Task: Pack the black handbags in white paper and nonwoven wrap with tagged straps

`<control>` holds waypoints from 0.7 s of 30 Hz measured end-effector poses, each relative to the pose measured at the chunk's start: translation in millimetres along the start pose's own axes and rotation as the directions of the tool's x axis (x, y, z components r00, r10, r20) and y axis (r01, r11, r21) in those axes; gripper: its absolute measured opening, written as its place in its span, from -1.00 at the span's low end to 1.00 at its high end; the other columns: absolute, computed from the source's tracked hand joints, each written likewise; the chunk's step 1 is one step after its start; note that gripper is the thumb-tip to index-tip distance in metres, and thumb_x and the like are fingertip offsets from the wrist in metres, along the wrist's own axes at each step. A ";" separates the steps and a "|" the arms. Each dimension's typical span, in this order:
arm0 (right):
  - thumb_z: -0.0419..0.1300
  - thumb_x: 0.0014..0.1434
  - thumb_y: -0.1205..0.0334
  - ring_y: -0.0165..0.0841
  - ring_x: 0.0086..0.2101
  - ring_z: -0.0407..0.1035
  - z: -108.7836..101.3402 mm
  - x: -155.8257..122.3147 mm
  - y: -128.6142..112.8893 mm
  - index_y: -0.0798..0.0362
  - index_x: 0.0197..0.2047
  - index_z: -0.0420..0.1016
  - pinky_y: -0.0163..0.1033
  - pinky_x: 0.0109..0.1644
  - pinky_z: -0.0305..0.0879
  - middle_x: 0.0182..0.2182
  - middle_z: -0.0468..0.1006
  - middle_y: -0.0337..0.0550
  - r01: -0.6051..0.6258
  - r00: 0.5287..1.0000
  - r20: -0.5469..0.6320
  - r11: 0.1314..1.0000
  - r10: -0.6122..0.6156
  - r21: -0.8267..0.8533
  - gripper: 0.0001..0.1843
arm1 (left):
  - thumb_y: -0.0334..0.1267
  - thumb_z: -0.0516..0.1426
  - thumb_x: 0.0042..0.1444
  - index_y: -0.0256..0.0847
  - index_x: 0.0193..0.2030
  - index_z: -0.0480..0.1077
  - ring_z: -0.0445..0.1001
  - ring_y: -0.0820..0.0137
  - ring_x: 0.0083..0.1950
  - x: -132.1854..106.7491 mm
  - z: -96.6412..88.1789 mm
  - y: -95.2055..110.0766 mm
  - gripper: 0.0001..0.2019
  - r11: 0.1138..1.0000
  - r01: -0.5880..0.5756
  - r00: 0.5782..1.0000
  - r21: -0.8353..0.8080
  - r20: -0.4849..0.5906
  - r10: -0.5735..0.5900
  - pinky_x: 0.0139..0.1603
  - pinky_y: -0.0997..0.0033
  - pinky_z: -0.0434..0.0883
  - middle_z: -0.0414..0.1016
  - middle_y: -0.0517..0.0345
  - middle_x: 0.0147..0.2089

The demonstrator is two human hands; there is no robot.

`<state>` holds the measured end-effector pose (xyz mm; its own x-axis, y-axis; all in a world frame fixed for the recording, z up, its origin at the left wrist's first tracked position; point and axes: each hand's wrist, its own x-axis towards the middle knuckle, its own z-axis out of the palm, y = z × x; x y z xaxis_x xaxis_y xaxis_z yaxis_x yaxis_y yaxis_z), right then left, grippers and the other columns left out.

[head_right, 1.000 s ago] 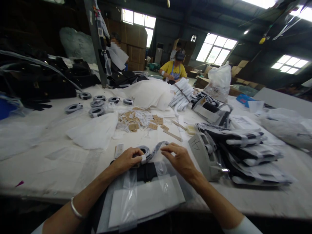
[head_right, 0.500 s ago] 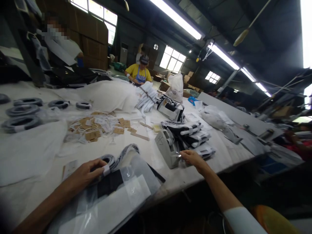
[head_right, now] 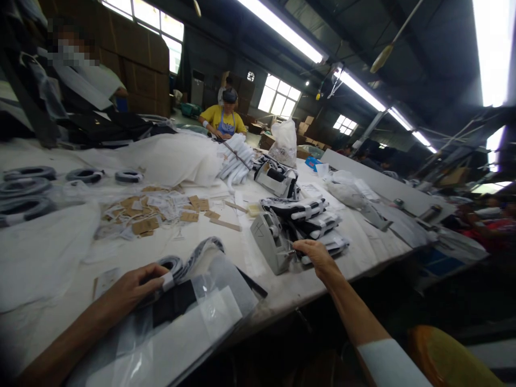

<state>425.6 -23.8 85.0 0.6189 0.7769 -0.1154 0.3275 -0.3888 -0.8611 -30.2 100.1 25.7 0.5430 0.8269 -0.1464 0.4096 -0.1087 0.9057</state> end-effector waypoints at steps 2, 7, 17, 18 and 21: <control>0.33 -0.24 -0.01 -0.32 -0.42 0.38 -0.3 -8.2 9.7 0.10 -0.48 0.62 -0.26 -0.32 0.24 -0.51 0.57 -0.16 -0.022 1.000 -0.023 1.000 0.022 -0.014 -0.67 | 0.08 0.10 0.01 -0.21 -0.28 0.51 0.50 0.19 -0.22 0.1 -0.1 0.9 -0.61 1.000 0.003 1.000 -0.005 -0.004 -0.003 -0.16 0.31 0.37 0.58 0.10 -0.29; 0.36 -0.38 0.07 -0.32 -0.56 0.32 7.1 -34.3 47.0 0.09 -0.73 0.50 -0.22 -0.42 0.21 -0.71 0.44 -0.18 -0.127 0.991 -0.054 0.985 0.122 -0.118 -0.75 | 0.08 0.10 0.02 -0.21 -0.27 0.51 0.49 0.22 -0.26 2.1 0.1 -0.2 -0.62 1.000 -0.002 1.000 -0.018 0.003 0.002 -0.19 0.33 0.37 0.57 0.11 -0.30; 0.43 -0.12 -0.01 -0.33 -0.48 0.44 105.4 -104.9 -63.7 0.10 -0.26 0.60 -0.26 -0.37 0.36 -0.53 0.55 -0.20 0.086 0.920 0.368 0.985 -0.137 0.150 -0.58 | -0.17 0.10 -0.02 -0.23 -0.33 0.49 0.43 0.34 -0.36 -7.1 7.5 10.3 -0.78 0.998 0.020 0.997 -0.063 -0.072 -0.024 -0.35 0.43 0.32 0.51 0.16 -0.39; 0.43 -0.10 0.01 -0.36 -0.51 0.42 126.9 -112.5 -80.6 0.10 -0.24 0.57 -0.30 -0.43 0.32 -0.54 0.54 -0.22 0.089 0.874 0.453 0.975 -0.175 0.204 -0.58 | -0.19 0.10 -0.02 -0.23 -0.32 0.49 0.43 0.35 -0.37 -7.0 8.1 9.4 -0.79 0.997 0.023 0.997 -0.069 -0.076 -0.028 -0.35 0.43 0.31 0.50 0.16 -0.39; 0.42 -0.10 0.14 -0.43 -0.60 0.36 188.2 -127.9 -115.2 0.04 0.02 0.38 -0.40 -0.58 0.13 -0.57 0.51 -0.35 0.053 0.718 0.650 0.951 -0.248 0.304 -0.39 | -0.20 0.12 -0.05 -0.24 -0.26 0.45 0.44 0.35 -0.35 -6.4 10.0 5.0 -0.77 0.994 0.019 0.994 -0.106 -0.106 -0.031 -0.33 0.41 0.33 0.51 0.14 -0.34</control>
<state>174.4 14.8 105.8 -0.1007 0.9763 -0.1914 0.1271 -0.1782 -0.9758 -24.3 88.8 27.2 0.4495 0.8837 -0.1309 0.3403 -0.0339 0.9397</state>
